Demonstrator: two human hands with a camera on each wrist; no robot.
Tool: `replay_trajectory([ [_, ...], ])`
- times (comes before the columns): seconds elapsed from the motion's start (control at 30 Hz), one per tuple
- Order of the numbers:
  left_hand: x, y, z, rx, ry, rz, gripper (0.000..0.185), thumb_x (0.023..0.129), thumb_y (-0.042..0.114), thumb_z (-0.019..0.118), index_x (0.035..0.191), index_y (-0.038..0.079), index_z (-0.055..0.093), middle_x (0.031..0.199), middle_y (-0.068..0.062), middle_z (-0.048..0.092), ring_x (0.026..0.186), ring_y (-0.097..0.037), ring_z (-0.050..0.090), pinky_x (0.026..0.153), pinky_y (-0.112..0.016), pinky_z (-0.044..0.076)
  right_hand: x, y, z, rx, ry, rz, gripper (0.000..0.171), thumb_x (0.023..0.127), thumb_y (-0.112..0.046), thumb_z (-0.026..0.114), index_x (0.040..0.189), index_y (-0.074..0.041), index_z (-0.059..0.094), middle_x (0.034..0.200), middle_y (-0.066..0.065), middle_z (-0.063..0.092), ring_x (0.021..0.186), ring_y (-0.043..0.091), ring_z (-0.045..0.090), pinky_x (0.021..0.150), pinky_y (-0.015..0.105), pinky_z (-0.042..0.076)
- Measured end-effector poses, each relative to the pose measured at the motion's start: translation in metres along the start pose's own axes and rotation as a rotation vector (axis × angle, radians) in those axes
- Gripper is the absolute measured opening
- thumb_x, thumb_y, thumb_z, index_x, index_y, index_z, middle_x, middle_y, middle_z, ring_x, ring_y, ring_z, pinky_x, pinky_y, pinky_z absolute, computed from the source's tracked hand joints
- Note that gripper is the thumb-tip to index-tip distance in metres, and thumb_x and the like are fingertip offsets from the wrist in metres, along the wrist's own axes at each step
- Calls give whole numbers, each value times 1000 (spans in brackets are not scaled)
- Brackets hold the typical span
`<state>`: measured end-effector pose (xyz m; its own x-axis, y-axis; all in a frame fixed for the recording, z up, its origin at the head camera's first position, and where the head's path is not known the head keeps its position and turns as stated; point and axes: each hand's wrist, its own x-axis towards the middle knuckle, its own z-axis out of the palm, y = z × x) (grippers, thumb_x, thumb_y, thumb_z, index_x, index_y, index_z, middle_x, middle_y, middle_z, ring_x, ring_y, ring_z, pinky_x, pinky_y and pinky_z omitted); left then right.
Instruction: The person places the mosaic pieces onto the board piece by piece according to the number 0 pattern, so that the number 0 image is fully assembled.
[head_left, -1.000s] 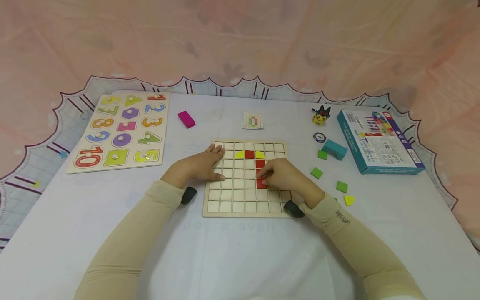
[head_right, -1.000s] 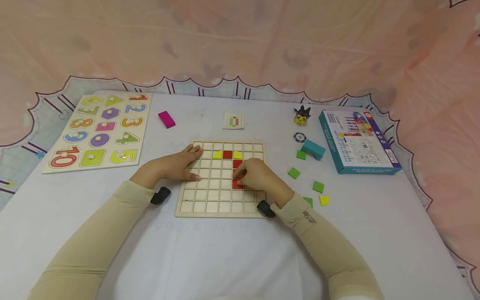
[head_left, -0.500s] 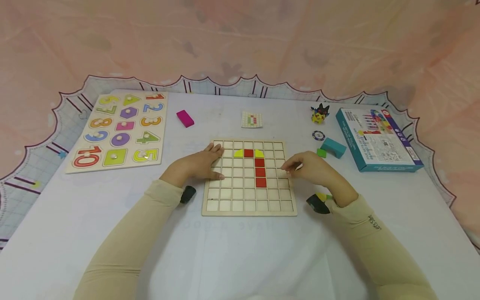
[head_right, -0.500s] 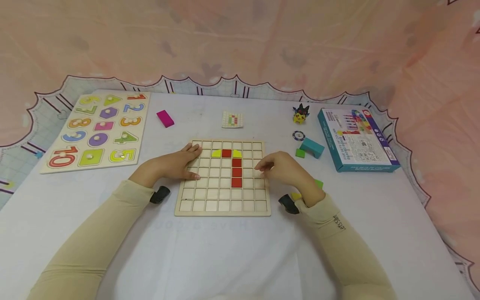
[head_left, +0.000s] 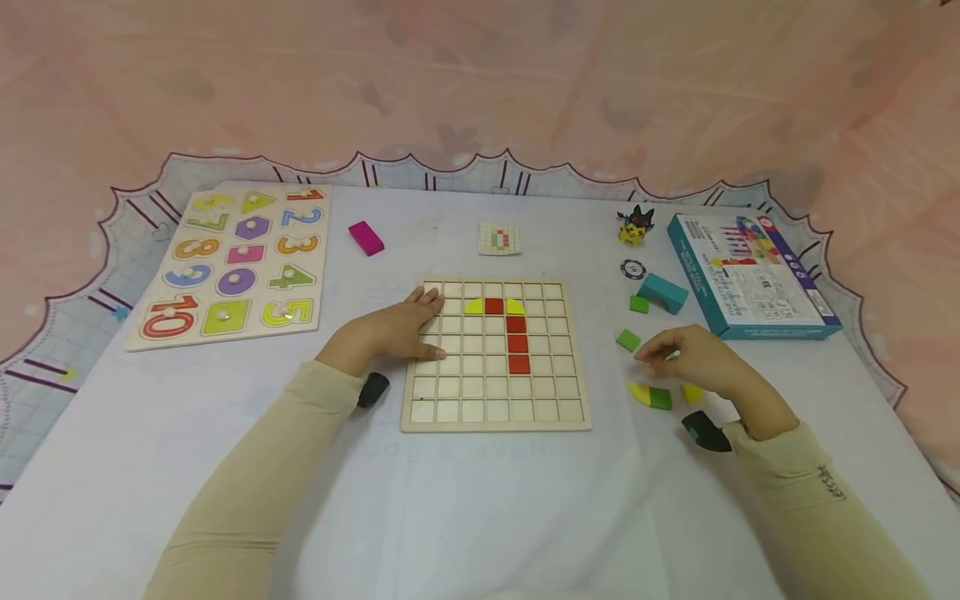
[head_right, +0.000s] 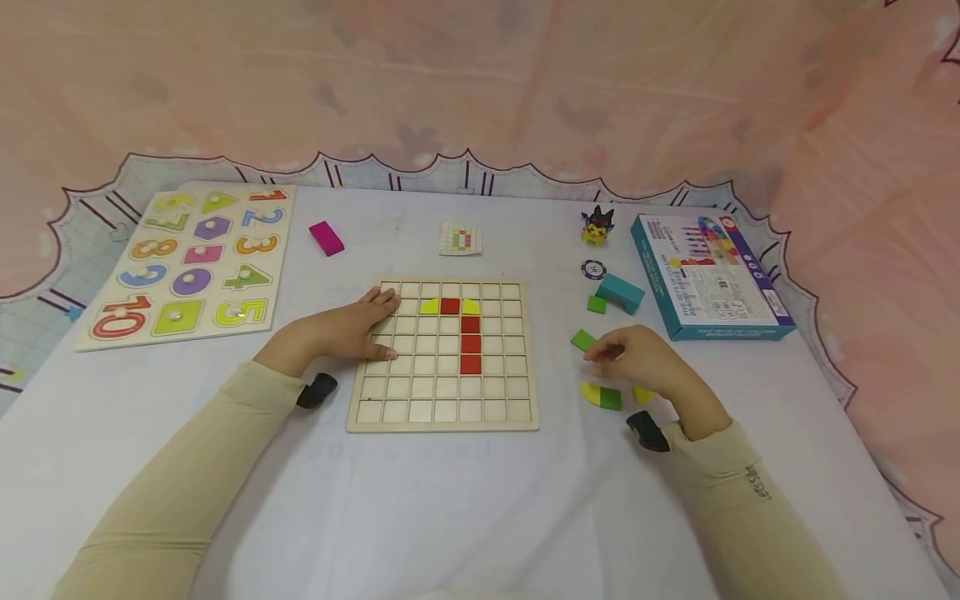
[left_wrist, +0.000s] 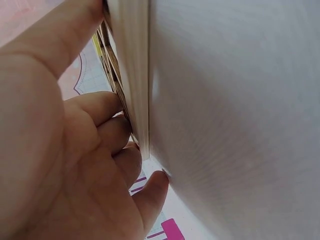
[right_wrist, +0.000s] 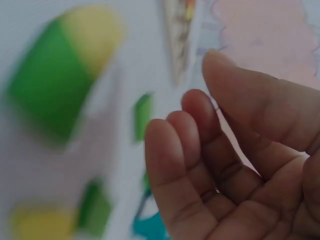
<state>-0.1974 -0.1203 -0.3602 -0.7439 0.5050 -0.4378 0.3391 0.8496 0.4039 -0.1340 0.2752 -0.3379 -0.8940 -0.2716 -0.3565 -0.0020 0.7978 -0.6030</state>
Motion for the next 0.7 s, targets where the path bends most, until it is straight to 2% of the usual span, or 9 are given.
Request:
replay_trajectory([
  [0.2,2,0,0,11,2,11,92,85,40,63,148,6,7,155,-11,-1,141,-30,-11,114,-49,8,-22,30,-6,-16,47,59,27,83,-14,64,105,0,67,103,12,64,93,19,53,71,26,45],
  [0.3,2,-1,0,14,3,9,92,85,40,63,148,5,7,155,-11,-1,141,-30,-11,114,-48,8,-30,40,-9,-26,62,91,31,82,-16,65,107,2,66,103,15,63,95,23,53,69,26,46],
  [0.4,1,-1,0,10,4,4,91,85,40,63,148,5,7,155,-11,-1,142,-30,-11,115,-48,8,-34,48,-9,-38,58,123,33,82,-16,65,110,2,65,106,16,61,97,28,53,72,28,47],
  [0.53,1,0,-1,2,4,-1,91,85,39,64,148,5,8,156,-11,-1,142,-30,-11,115,-48,8,-35,51,-4,-44,57,116,35,81,-18,67,111,0,65,111,19,59,99,29,51,79,36,48],
  [0.7,0,0,0,3,3,2,91,85,39,63,148,5,7,155,-11,-1,142,-29,-11,115,-48,8,-31,48,4,-79,80,69,33,78,-16,71,106,0,66,104,17,59,91,26,48,78,38,45],
])
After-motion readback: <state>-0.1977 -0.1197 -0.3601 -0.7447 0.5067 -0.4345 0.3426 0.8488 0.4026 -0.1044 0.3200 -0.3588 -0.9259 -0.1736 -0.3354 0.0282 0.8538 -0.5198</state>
